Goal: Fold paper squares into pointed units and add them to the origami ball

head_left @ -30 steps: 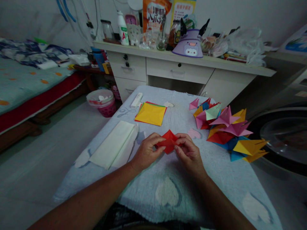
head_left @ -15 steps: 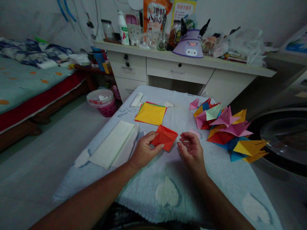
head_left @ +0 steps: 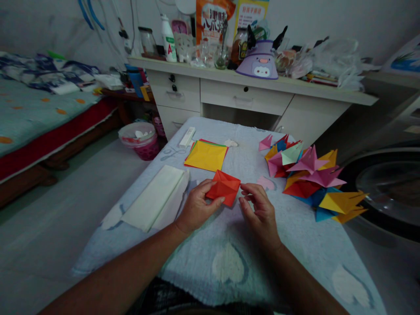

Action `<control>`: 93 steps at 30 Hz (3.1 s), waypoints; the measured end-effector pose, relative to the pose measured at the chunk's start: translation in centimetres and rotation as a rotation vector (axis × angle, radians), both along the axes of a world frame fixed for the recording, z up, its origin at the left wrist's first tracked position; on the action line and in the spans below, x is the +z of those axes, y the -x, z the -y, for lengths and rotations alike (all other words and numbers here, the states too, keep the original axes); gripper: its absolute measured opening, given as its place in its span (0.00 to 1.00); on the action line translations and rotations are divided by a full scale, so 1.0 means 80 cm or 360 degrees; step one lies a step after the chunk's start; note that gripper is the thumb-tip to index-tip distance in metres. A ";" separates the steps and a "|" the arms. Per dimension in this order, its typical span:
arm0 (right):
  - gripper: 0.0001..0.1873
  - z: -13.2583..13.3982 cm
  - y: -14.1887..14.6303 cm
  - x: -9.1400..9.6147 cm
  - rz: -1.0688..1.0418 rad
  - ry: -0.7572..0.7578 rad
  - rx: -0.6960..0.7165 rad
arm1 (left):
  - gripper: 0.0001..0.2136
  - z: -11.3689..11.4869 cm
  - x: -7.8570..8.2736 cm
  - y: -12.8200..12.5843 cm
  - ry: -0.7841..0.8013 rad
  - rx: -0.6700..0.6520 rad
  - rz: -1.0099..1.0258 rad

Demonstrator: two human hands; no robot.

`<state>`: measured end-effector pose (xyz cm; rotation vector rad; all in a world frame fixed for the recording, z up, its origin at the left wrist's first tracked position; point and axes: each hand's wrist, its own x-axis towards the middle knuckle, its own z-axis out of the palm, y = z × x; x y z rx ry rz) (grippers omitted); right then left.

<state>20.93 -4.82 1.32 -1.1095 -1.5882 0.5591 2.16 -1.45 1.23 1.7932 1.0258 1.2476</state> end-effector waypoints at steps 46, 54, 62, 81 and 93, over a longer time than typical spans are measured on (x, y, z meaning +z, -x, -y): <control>0.26 0.006 0.005 0.001 0.0405 -0.0319 -0.0046 | 0.22 0.005 0.003 0.000 -0.0197 -0.0036 -0.0110; 0.28 0.006 0.005 0.003 0.0586 -0.0475 -0.0060 | 0.21 0.007 0.005 -0.001 -0.0132 -0.0054 -0.0098; 0.14 0.005 0.006 0.003 0.0588 -0.0523 -0.0070 | 0.22 0.007 0.006 0.000 -0.0175 -0.0049 -0.0139; 0.12 0.005 0.009 0.003 0.0411 -0.0310 0.0087 | 0.30 0.009 -0.005 -0.003 0.0098 -0.0092 0.0201; 0.23 -0.006 0.004 -0.009 -0.0318 0.0491 0.0193 | 0.44 0.014 -0.004 -0.007 0.0148 -0.0116 0.0169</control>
